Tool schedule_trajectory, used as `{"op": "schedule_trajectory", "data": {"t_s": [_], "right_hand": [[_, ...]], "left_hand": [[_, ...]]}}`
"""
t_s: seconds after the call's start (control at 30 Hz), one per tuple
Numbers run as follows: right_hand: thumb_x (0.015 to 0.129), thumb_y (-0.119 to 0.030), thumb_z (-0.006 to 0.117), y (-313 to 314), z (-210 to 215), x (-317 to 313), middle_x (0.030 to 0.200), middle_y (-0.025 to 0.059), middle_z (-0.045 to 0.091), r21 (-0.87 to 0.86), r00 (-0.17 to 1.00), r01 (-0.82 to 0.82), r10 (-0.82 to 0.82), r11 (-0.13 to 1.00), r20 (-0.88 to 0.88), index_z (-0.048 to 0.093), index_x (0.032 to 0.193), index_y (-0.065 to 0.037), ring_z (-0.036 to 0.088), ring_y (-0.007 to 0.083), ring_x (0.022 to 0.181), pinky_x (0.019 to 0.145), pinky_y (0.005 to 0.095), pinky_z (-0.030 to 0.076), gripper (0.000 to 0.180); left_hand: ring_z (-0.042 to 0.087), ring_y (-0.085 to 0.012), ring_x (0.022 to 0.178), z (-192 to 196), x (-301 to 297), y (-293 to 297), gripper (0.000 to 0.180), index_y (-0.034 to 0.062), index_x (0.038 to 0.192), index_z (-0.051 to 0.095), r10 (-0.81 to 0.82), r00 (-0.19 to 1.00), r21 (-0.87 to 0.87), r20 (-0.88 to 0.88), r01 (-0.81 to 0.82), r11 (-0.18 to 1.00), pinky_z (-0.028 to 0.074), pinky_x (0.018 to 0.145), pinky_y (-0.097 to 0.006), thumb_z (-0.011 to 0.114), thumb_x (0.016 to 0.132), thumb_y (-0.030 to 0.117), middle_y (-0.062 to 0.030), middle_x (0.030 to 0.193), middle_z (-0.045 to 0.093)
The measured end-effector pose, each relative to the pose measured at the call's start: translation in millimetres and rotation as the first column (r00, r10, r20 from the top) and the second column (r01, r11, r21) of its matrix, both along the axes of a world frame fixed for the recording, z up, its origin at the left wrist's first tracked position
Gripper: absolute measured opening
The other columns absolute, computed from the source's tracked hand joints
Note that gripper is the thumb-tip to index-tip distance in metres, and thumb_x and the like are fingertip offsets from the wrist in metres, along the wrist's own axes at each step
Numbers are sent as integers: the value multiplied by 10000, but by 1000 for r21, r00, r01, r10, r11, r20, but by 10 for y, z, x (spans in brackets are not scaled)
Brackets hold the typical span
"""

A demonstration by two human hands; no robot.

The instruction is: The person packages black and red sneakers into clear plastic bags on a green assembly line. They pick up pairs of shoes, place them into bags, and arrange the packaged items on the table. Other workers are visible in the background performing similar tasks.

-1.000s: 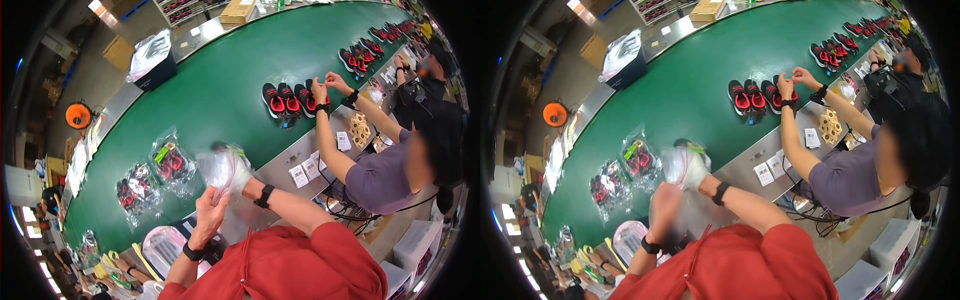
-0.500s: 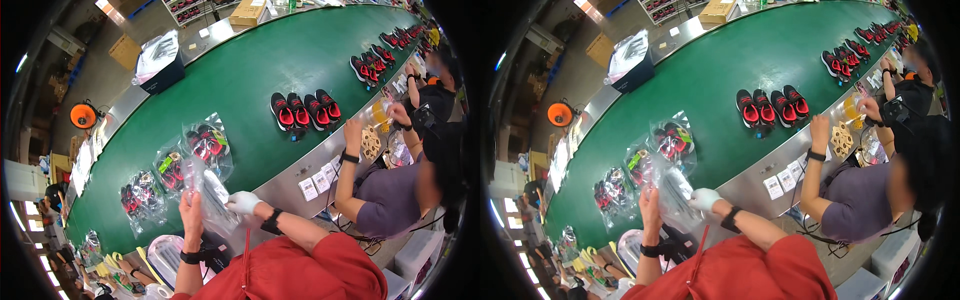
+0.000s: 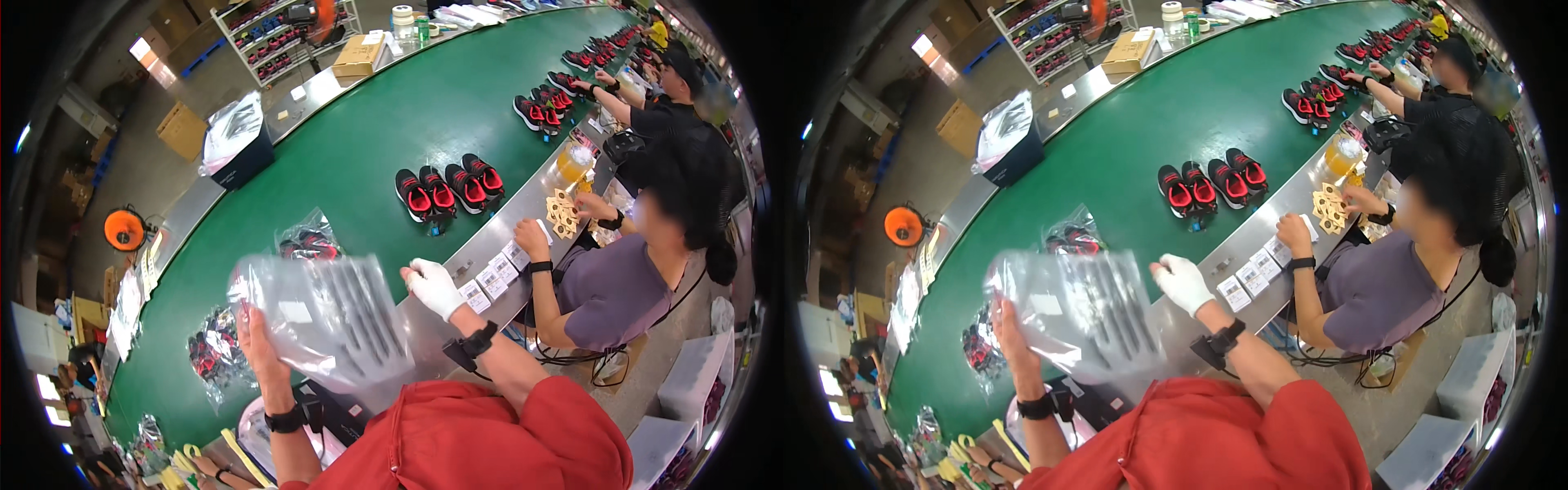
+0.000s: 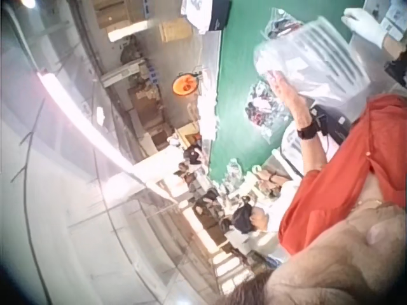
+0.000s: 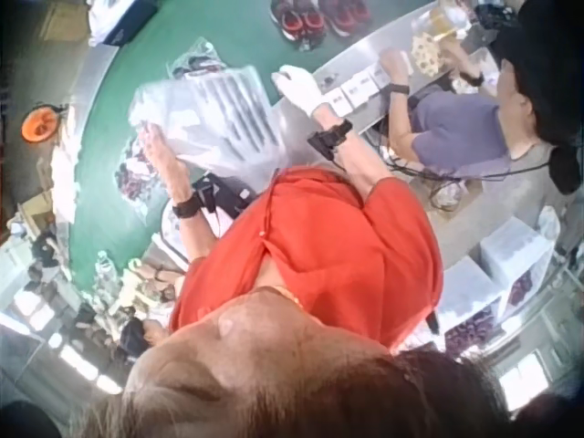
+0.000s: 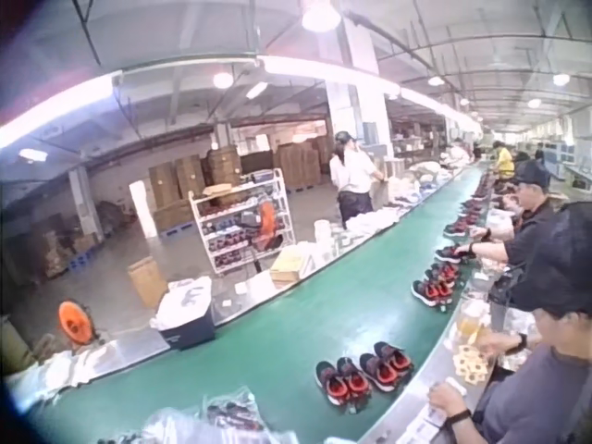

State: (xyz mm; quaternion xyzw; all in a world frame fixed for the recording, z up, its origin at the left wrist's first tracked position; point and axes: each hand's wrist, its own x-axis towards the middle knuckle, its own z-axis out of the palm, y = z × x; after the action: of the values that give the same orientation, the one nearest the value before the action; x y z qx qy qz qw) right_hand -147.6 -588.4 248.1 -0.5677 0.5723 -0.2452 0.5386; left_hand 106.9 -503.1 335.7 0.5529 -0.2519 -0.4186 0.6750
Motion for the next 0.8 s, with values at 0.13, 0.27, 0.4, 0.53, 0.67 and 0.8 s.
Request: {"op": "schedule_trajectory", "data": {"t_s": [0.13,0.27,0.4,0.53,0.67,0.8], "right_hand": [[871,-357,566,303,320,404,859,99,612,-133,872,-279,309,951,380,583,936,-26,576,158,801,701,302,463,338],[891,-282,554,456,426,528,671,-15,511,-126,832,-254,284,959,478,587,894,-42,505,75,638,570,228,417,243],[869,-230,561,153,167,6,580,5,506,-238,958,24,46,971,285,580,812,-51,495,132,531,533,260,421,188],[803,-285,616,218,190,-189,734,108,602,-475,963,-134,2,870,-269,585,840,-41,580,281,700,665,396,457,249],[748,-272,657,320,534,-122,930,123,579,-755,919,-217,-131,618,-372,573,946,-80,560,283,883,765,395,456,288],[732,-212,661,438,437,287,1029,142,577,-753,884,-446,368,484,-288,561,1015,-69,564,275,934,807,394,460,333]], "left_hand": [[586,-121,821,-320,-353,-51,271,71,1118,533,-147,977,107,-157,165,980,509,672,-283,554,915,249,-12,961,594],[582,-116,810,-274,-602,-48,188,67,1047,555,-151,954,31,-258,165,986,502,681,-280,551,917,202,-16,935,595],[586,-127,814,-214,-399,43,149,41,1036,551,29,989,-14,-148,-32,999,498,685,-286,520,922,133,-41,935,609],[521,-86,745,-313,-360,-55,117,25,936,551,181,983,-172,-19,-182,968,450,647,-254,522,919,138,11,804,551],[411,-47,675,-444,-370,-5,116,32,933,558,101,911,-39,401,-93,995,344,592,-220,494,926,128,32,764,504],[474,-106,630,-277,-951,2,103,16,940,553,-124,816,-45,564,180,983,402,568,-272,509,899,99,-16,728,551]]}}
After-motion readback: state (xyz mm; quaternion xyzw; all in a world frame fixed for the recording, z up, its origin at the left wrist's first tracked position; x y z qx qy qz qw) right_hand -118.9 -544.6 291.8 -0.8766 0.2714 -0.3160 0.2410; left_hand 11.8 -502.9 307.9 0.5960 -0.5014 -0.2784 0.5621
